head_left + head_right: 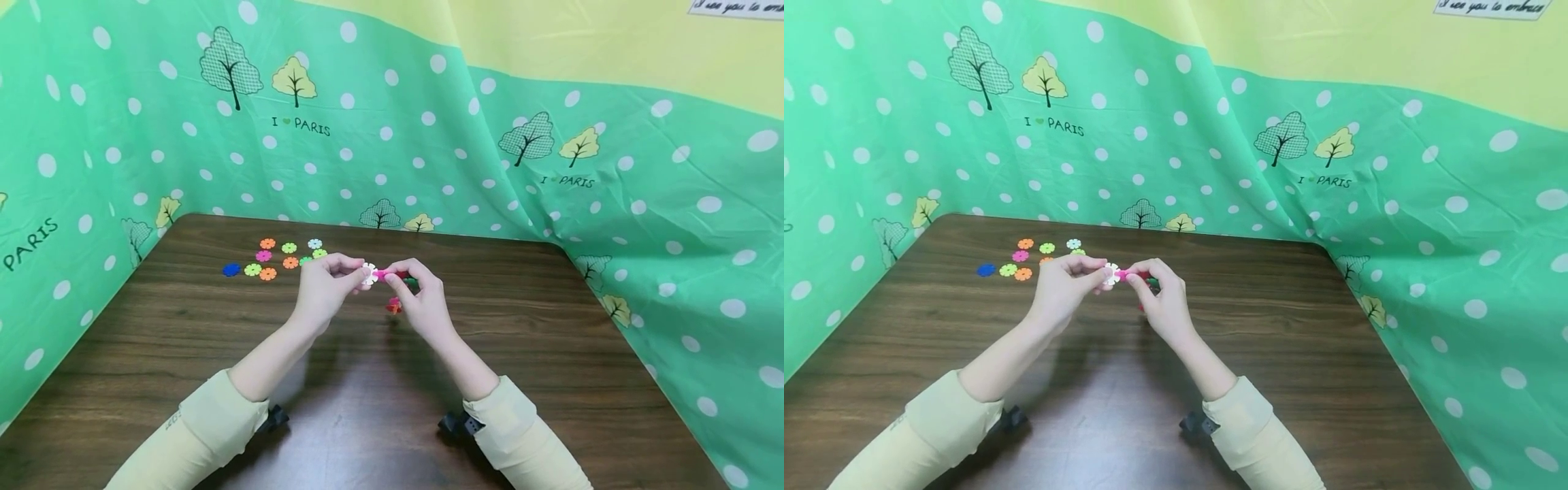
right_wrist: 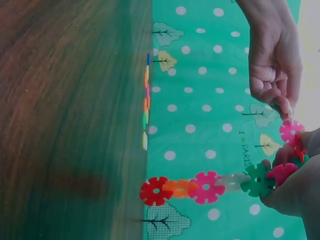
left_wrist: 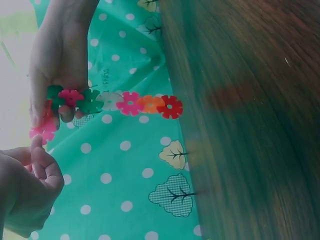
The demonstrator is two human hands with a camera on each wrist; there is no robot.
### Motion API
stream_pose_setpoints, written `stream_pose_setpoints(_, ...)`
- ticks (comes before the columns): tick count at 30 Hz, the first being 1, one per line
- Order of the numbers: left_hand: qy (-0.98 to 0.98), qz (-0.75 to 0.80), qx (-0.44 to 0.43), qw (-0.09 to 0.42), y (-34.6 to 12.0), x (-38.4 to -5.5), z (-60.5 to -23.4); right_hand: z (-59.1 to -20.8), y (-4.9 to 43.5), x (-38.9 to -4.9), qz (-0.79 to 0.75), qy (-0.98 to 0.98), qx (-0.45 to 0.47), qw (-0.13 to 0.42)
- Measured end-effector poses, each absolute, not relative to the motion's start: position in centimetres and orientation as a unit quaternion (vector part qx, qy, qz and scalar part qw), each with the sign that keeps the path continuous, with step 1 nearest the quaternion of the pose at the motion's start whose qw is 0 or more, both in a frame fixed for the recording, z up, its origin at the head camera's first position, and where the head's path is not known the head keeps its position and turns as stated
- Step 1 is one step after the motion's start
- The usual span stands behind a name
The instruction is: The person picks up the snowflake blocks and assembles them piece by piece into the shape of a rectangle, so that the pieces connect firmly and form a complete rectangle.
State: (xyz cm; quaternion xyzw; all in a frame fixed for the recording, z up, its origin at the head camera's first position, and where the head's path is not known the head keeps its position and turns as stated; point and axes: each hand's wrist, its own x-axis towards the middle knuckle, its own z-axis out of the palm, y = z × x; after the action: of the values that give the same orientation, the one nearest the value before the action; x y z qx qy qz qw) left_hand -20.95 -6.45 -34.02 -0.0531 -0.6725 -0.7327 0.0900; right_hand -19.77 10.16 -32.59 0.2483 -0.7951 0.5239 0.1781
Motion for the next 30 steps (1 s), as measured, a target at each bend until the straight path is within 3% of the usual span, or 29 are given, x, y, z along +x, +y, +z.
stream_pose_setpoints(17,-0.744,-0.654,-0.121,0.064,-8.9,-21.7,-33.1,-30.9,11.8,-20.0,0.546,-0.804,0.225,0.066)
stream_pose_setpoints(30,-0.877,-0.434,-0.160,0.128,-14.6,-24.0,-32.6,-31.2,12.9,-20.6,0.497,-0.826,0.248,0.099)
